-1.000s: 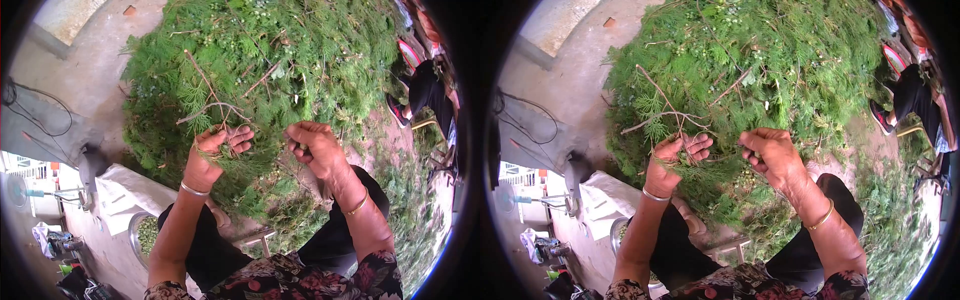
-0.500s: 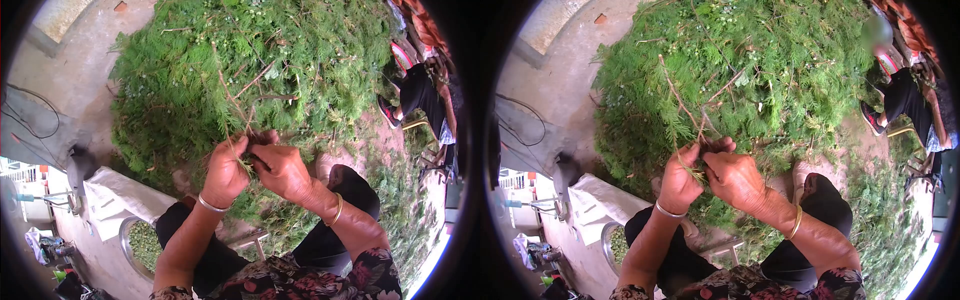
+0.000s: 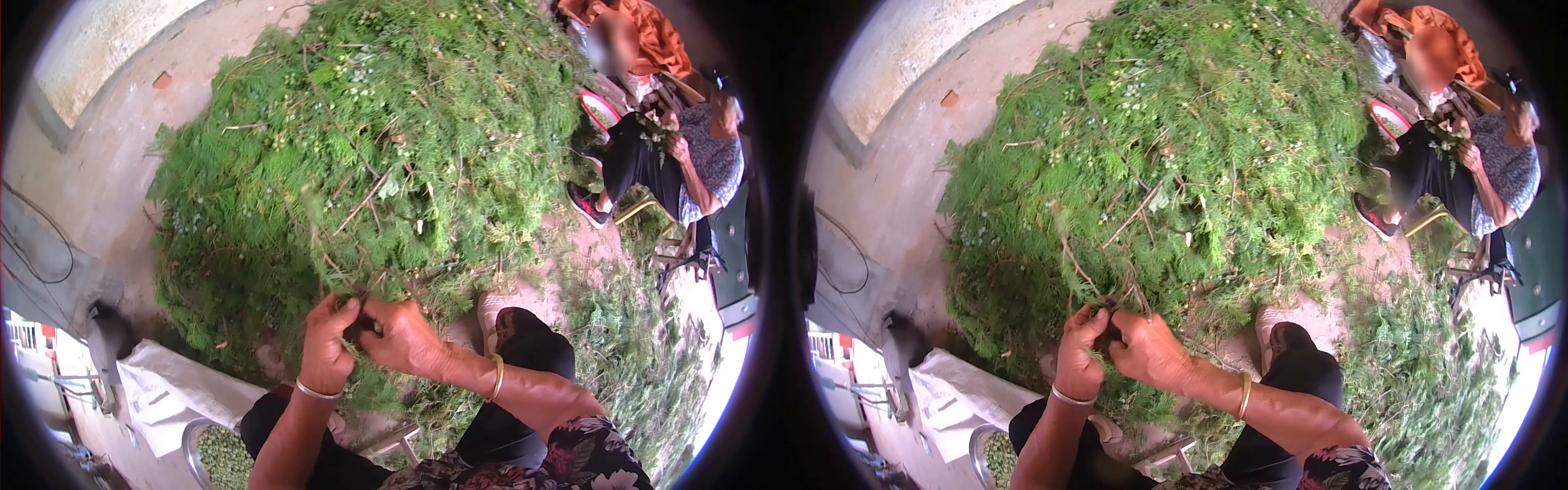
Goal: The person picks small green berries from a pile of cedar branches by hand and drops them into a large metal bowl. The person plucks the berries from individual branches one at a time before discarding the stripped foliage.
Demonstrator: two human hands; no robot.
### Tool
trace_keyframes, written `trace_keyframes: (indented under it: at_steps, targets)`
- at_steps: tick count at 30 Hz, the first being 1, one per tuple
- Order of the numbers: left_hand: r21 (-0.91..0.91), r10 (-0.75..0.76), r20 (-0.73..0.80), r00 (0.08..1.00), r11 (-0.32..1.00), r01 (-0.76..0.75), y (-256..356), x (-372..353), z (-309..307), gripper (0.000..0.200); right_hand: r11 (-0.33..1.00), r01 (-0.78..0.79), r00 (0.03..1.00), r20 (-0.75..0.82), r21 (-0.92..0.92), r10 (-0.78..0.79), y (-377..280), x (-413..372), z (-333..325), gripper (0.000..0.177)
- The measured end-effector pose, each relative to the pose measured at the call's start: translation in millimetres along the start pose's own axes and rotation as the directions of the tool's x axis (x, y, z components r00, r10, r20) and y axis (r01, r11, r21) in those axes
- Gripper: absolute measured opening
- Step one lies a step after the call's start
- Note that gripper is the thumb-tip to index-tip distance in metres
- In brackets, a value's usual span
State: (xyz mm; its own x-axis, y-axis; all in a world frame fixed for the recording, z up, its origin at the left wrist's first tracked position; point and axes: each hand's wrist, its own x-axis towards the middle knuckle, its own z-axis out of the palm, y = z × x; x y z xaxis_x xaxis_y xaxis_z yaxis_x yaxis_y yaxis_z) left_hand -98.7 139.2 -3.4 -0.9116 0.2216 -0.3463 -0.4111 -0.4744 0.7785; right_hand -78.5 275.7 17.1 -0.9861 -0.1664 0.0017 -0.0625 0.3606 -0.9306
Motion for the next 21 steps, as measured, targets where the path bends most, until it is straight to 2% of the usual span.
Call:
trace_keyframes:
  at_steps: [2,3,4,7,8,9,10,11,15,16,17,18,19,20,21]
  targets:
    - [0.231,0.161,0.067,0.985,0.958,-0.173,-3,1,0,0.018,0.999,0.040,0.999,-0.013,-0.033,-0.040,7,0,3,0.018]
    - [0.445,0.292,0.132,0.947,0.836,-0.320,-1,0,1,0.013,0.996,0.047,0.999,-0.020,-0.073,-0.048,8,-1,4,0.019]
    - [0.442,0.291,0.146,0.946,0.836,-0.326,1,0,0,0.013,0.992,0.053,0.998,-0.027,-0.112,-0.056,8,0,4,0.019]
    - [0.691,0.405,0.222,0.887,0.576,-0.436,9,-10,2,0.015,0.991,0.002,0.997,-0.073,-0.134,-0.012,2,1,-5,0.021]
    - [0.682,0.398,0.242,0.885,0.579,-0.447,6,-10,-3,0.015,0.988,-0.043,0.995,-0.092,-0.149,0.029,0,2,-9,0.020]
    - [0.440,0.267,0.078,0.961,0.855,-0.273,3,-11,-10,0.016,0.986,-0.054,0.992,-0.118,-0.157,0.036,1,2,-12,0.020]
    - [0.119,0.064,-0.027,0.998,0.991,-0.061,3,-6,-7,0.018,0.987,-0.052,0.995,-0.097,-0.152,0.038,3,3,-12,0.020]
    - [0.038,0.010,-0.033,0.999,0.999,-0.009,7,-7,0,0.022,0.987,-0.054,0.996,-0.077,-0.149,0.043,4,2,-11,0.019]
    - [0.109,0.004,-0.003,1.000,0.994,-0.003,0,-9,-5,0.019,0.960,0.065,0.990,-0.101,-0.274,-0.095,17,3,-3,0.015]
    - [0.458,0.138,0.056,0.989,0.877,-0.148,-4,-11,-17,0.020,0.951,0.097,0.984,-0.116,-0.293,-0.136,18,3,-3,0.015]
    - [0.729,0.251,0.161,0.955,0.622,-0.286,-6,-12,-25,0.023,0.942,0.076,0.992,-0.071,-0.326,-0.105,15,4,-5,0.014]
    - [0.722,0.241,0.187,0.952,0.624,-0.299,-3,-13,-26,0.023,0.940,0.061,0.991,-0.095,-0.337,-0.099,16,4,-6,0.014]
    - [0.816,0.283,0.361,0.889,0.365,-0.447,1,-15,-25,0.017,0.940,0.072,0.992,-0.069,-0.334,-0.101,17,5,-6,0.015]
    - [0.820,0.274,0.530,0.802,0.075,-0.567,3,-14,-29,0.016,0.941,0.083,0.994,-0.043,-0.328,-0.103,18,5,-8,0.015]
    - [0.820,0.272,0.549,0.790,0.005,-0.572,-1,-9,-31,0.013,0.946,0.055,0.998,-0.007,-0.320,-0.060,16,4,-11,0.017]
